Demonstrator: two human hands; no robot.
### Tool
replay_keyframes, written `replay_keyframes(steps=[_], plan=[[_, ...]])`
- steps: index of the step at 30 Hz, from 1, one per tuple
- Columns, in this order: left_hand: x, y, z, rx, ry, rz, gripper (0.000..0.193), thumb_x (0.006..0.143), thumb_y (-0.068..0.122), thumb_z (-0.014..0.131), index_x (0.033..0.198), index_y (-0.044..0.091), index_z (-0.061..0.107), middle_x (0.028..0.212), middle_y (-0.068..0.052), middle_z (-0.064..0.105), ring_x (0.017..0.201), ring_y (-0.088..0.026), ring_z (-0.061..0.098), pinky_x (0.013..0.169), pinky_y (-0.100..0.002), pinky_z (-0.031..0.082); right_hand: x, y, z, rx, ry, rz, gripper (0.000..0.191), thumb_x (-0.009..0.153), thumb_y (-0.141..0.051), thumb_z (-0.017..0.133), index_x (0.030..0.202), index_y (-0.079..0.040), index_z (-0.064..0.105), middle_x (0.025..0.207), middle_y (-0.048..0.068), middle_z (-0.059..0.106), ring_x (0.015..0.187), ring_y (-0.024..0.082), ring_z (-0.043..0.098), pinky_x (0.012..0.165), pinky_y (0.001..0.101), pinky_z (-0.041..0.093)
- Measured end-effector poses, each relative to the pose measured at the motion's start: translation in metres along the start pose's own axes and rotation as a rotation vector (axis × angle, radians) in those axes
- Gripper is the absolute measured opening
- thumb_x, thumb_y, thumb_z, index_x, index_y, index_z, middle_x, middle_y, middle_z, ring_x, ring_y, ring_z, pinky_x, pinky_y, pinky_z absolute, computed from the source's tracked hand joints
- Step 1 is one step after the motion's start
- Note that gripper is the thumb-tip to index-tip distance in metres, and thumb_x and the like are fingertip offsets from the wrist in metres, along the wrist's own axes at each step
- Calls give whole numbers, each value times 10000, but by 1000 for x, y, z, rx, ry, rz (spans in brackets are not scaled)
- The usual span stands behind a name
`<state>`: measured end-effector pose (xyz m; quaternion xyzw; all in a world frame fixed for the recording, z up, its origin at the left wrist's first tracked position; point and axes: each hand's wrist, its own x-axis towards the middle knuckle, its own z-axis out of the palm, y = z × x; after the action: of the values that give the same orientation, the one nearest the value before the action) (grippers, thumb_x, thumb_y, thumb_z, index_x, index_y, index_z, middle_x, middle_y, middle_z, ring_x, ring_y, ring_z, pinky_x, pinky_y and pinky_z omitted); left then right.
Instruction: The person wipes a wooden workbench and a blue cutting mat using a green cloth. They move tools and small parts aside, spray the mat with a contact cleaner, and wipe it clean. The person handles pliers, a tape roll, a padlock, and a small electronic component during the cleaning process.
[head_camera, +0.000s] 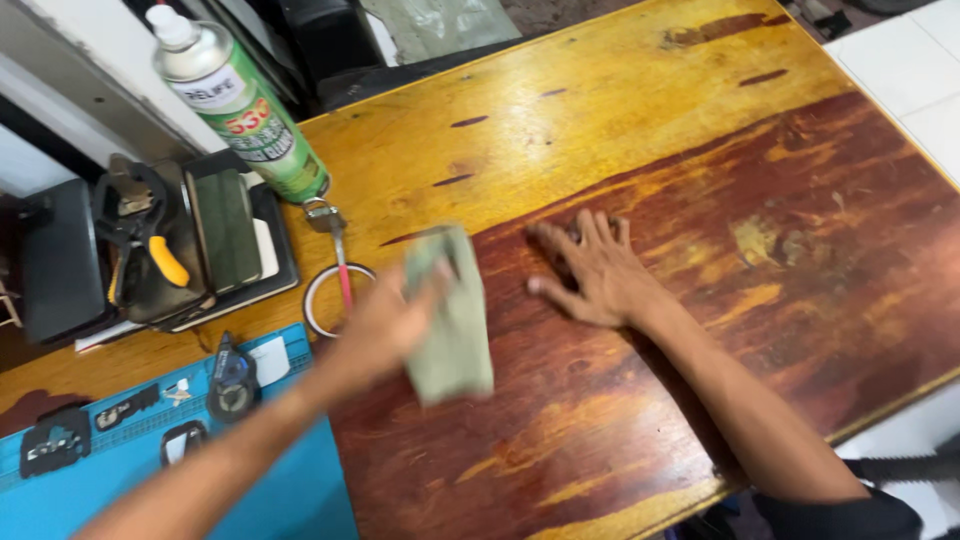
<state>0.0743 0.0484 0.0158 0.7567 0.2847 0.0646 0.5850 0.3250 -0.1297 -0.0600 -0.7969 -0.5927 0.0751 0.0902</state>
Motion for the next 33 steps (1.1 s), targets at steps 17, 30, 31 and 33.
replay_keyframes(steps=[17, 30, 31, 33], plan=[[225, 29, 263, 991, -149, 753, 697, 857, 317, 540, 1532, 158, 479, 1613, -190, 372, 1533, -320, 307, 1278, -509, 159, -65, 155, -59, 210, 927, 784, 410, 1187, -376, 407, 1351, -18, 521, 1286, 236, 462, 1221, 425, 480, 1075, 646, 295], [19, -38, 185, 478, -1035, 982, 763, 829, 217, 609, 1572, 137, 458, 1676, -135, 365, 1592, -264, 288, 1321, -518, 137, -60, 159, -57, 215, 874, 764, 397, 1194, -312, 543, 1045, 49, 615, 788, 222, 585, 704, 374, 563, 723, 467, 485], [0, -44, 171, 444, -1078, 974, 640, 856, 221, 612, 1488, 158, 532, 1654, -111, 436, 1589, -266, 309, 1318, -529, 139, -58, 156, -56, 203, 889, 695, 395, 1192, -305, 551, 1003, 27, 649, 754, 191, 600, 672, 342, 592, 690, 451, 490], [-35, -54, 142, 373, -1149, 934, 525, 910, 217, 596, 1431, 155, 591, 1620, -95, 528, 1587, -261, 352, 1333, -534, 157, -56, 148, -54, 182, 914, 563, 412, 1187, -292, 566, 918, -17, 717, 684, 128, 630, 608, 276, 651, 624, 419, 500]])
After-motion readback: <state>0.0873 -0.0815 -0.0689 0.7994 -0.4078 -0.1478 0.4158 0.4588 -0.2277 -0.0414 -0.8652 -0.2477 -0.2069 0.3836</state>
